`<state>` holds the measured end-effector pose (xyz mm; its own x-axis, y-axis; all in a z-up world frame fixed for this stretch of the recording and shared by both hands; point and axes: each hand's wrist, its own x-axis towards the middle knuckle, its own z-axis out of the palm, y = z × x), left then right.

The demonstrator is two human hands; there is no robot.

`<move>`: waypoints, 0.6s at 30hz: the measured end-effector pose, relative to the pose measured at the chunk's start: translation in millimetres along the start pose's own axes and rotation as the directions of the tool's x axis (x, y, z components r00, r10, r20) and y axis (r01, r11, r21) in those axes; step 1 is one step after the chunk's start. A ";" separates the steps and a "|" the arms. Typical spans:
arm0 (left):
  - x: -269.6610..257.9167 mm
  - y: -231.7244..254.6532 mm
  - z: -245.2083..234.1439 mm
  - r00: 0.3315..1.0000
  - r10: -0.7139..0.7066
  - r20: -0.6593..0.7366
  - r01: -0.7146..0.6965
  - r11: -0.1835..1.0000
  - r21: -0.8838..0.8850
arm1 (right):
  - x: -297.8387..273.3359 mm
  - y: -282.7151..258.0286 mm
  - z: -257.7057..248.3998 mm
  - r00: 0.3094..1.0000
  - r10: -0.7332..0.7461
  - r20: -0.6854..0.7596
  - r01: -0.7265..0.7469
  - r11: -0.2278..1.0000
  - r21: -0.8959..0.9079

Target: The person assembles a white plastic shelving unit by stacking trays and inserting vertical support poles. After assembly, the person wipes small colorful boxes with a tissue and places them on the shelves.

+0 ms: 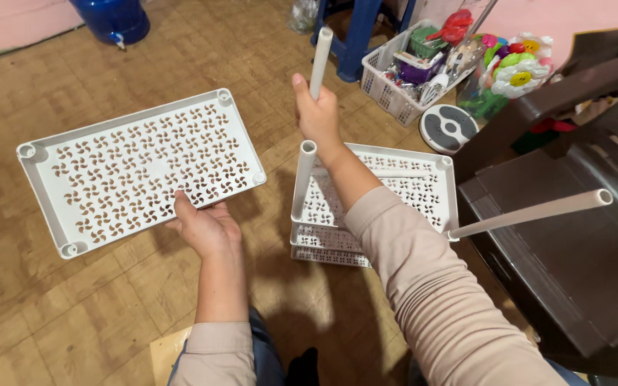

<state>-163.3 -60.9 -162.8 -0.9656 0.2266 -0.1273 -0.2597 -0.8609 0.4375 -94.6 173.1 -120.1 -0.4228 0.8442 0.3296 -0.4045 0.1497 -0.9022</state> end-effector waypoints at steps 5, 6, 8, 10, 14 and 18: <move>-2.5 3.8 -2.6 1.000 0.003 0.018 -0.003 1.000 0.025 | 2.1 10.0 -1.7 1.000 0.010 0.019 -0.010 0.999 -0.039; -3.0 3.4 -1.5 1.000 -0.002 0.020 0.002 1.000 0.025 | 2.1 10.5 -2.3 0.999 0.022 0.026 -0.021 0.998 -0.055; -1.4 5.4 1.5 1.000 0.002 0.021 -0.003 0.999 0.040 | 3.1 11.5 -0.4 0.998 0.042 0.038 -0.038 0.996 -0.082; -2.2 7.7 0.6 0.999 0.011 0.033 -0.013 0.999 0.040 | -3.7 11.3 -4.9 0.989 0.057 0.137 -0.043 0.994 -0.101; 3.5 5.7 5.2 1.000 0.003 0.014 -0.003 1.000 0.023 | -23.0 -12.0 -38.5 0.967 0.016 0.253 0.152 0.762 -0.629; 7.2 -0.8 1.9 0.996 0.036 0.077 -0.038 0.999 0.013 | -80.8 -45.9 -75.0 0.883 0.368 0.290 0.258 0.136 -0.957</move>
<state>-170.0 -57.7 -162.4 -0.9724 0.2295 -0.0424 -0.2234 -0.8626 0.4539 18.9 136.6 -126.2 -0.7577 0.6513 0.0401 0.6118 0.7305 -0.3035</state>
